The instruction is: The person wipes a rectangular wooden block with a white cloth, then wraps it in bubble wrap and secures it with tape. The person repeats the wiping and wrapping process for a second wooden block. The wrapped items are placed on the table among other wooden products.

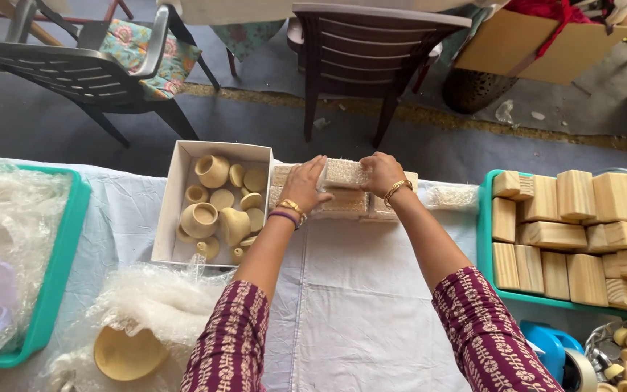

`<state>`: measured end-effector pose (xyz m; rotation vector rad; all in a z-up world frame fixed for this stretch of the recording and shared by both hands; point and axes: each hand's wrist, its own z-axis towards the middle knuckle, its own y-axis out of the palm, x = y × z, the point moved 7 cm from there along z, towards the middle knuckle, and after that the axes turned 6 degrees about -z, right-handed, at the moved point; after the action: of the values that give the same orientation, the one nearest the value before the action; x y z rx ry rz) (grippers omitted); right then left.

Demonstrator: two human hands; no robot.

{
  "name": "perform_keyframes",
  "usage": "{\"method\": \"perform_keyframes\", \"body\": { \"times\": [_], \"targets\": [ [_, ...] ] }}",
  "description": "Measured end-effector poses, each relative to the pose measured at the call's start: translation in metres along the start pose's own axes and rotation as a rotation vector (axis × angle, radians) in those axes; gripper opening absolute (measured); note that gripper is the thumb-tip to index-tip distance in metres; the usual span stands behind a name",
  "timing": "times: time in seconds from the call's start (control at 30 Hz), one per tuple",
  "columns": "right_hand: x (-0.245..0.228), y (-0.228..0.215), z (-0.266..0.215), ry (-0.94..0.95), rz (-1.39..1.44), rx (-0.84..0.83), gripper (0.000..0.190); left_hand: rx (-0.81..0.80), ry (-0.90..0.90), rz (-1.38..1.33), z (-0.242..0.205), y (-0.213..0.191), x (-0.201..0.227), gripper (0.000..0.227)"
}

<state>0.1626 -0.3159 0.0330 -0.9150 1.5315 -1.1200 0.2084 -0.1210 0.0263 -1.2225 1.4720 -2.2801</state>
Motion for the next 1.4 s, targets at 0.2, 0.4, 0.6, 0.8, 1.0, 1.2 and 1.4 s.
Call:
{"method": "perform_keyframes", "body": {
  "times": [0.2, 0.4, 0.6, 0.8, 1.0, 1.2, 1.4],
  "targets": [
    [0.016, 0.025, 0.007, -0.079, 0.046, 0.017, 0.061, -0.014, 0.026, -0.199, 0.027, 0.041, -0.028, 0.066],
    [0.02, 0.044, 0.014, -0.122, 0.032, 0.018, 0.056, -0.024, 0.038, -0.256, 0.027, 0.041, -0.036, 0.067],
    [-0.004, 0.001, -0.017, -0.069, -0.106, 0.024, 0.094, -0.002, 0.081, -0.034, 0.027, 0.031, -0.025, 0.07],
    [0.005, -0.003, -0.033, -0.105, -0.026, 0.134, 0.102, 0.013, 0.221, -0.084, 0.033, 0.02, -0.018, 0.098],
    [0.005, -0.038, -0.079, -0.179, 0.133, 0.338, 0.087, -0.039, 0.047, 0.043, 0.016, -0.013, -0.078, 0.086],
    [0.023, 0.039, -0.212, -0.231, 0.217, 0.315, 0.064, 0.286, -0.082, -0.237, -0.021, -0.077, -0.026, 0.063],
    [0.008, 0.19, -0.391, -0.11, -0.148, -0.482, 0.078, 0.226, -0.168, -0.666, -0.099, -0.011, 0.065, 0.04]
  ]
}}
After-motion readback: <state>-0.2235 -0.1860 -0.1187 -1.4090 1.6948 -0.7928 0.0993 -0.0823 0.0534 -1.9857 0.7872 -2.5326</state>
